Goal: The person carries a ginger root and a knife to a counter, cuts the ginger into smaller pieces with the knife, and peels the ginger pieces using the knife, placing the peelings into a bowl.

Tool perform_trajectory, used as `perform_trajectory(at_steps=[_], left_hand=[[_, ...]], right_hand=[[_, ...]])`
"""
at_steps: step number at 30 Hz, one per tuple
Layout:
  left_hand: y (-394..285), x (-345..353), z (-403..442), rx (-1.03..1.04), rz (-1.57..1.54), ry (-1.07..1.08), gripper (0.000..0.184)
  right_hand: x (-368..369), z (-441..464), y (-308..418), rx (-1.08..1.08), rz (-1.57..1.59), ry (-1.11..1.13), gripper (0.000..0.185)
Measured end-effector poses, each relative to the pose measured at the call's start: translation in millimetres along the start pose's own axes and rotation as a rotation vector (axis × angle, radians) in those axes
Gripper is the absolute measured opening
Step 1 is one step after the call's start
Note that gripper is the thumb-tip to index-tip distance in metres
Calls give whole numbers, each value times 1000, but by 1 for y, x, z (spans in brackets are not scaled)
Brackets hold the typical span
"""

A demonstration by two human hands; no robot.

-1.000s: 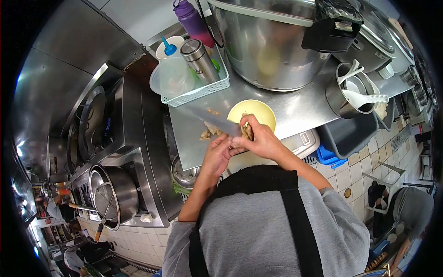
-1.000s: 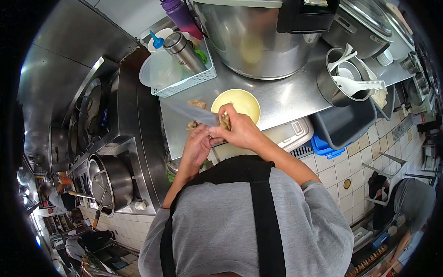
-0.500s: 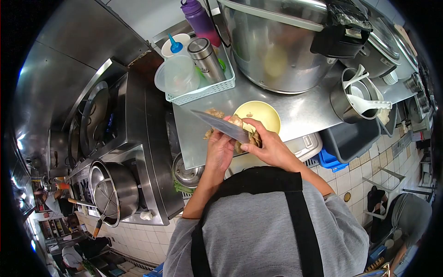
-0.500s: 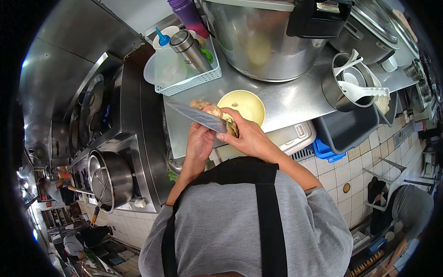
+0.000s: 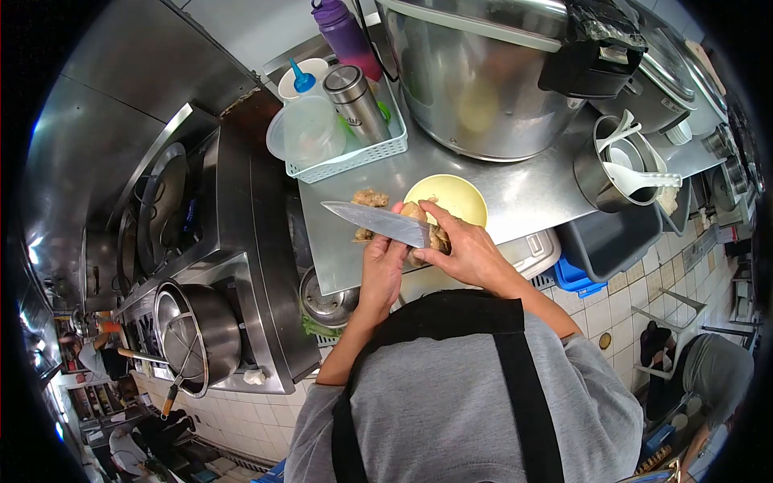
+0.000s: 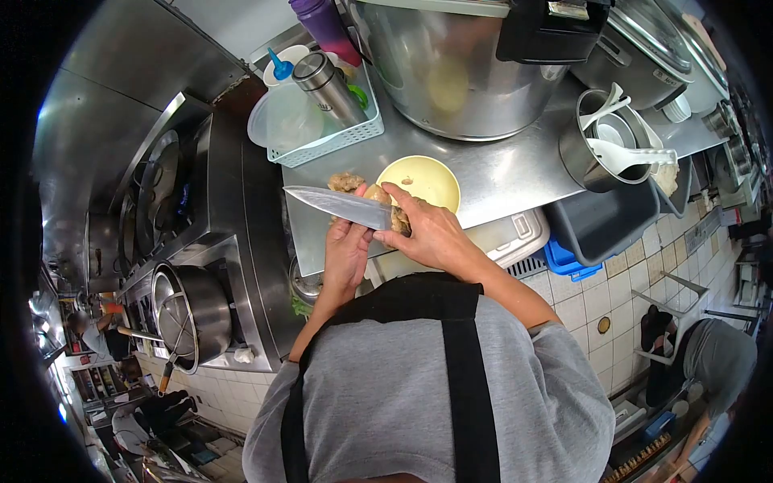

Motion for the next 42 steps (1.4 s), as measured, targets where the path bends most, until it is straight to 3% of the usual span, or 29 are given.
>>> perform_trajectory(at_steps=[5,11,14,15,18,19,22,23,26,30,33,36,39,42], left_hand=[[1,1,-2,-6,24,-6,45],[13,-7,-1,34,198,29,43],[11,-1,-4,52,192,81,43],[8,4,-6,59,184,102,44],[-1,9,-6,-50,-73,105,47],[0,5,-3,-63,-86,96,47],[8,-8,3,-94,-109,76,47],[9,-8,4,-96,-106,77,46],[9,-6,4,-84,-90,49,44],[6,-4,3,-65,-84,-7,44],[7,-6,3,-52,-16,-1,44],[7,-5,1,-62,49,34,46],[14,1,-3,-153,59,60,48],[2,4,0,-142,-139,129,47]], right_hand=[[-1,1,2,-14,19,-8,71],[3,5,-8,-87,163,-148,53],[3,6,-18,230,608,5,45],[6,11,-22,188,743,-22,43],[3,10,-30,188,721,-52,46],[-3,7,-25,230,575,-20,53],[-4,6,-6,-68,229,-85,56],[-3,2,-6,22,209,-8,65],[4,1,-6,-29,108,-35,68],[-1,3,3,80,123,102,69],[5,4,-3,-55,100,-42,64],[4,6,-6,-51,183,-72,55],[4,11,-24,27,290,-132,51],[5,11,-37,225,472,-98,48]])
Point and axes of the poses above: each hand's wrist, its own z-axis towards the middle knuckle, its own x-axis out of the palm, y = z × x, the point moved 5 cm from there along z, towards the middle knuckle, and after that the axes turned 11 degrees about -x, right-handed, at the moved point
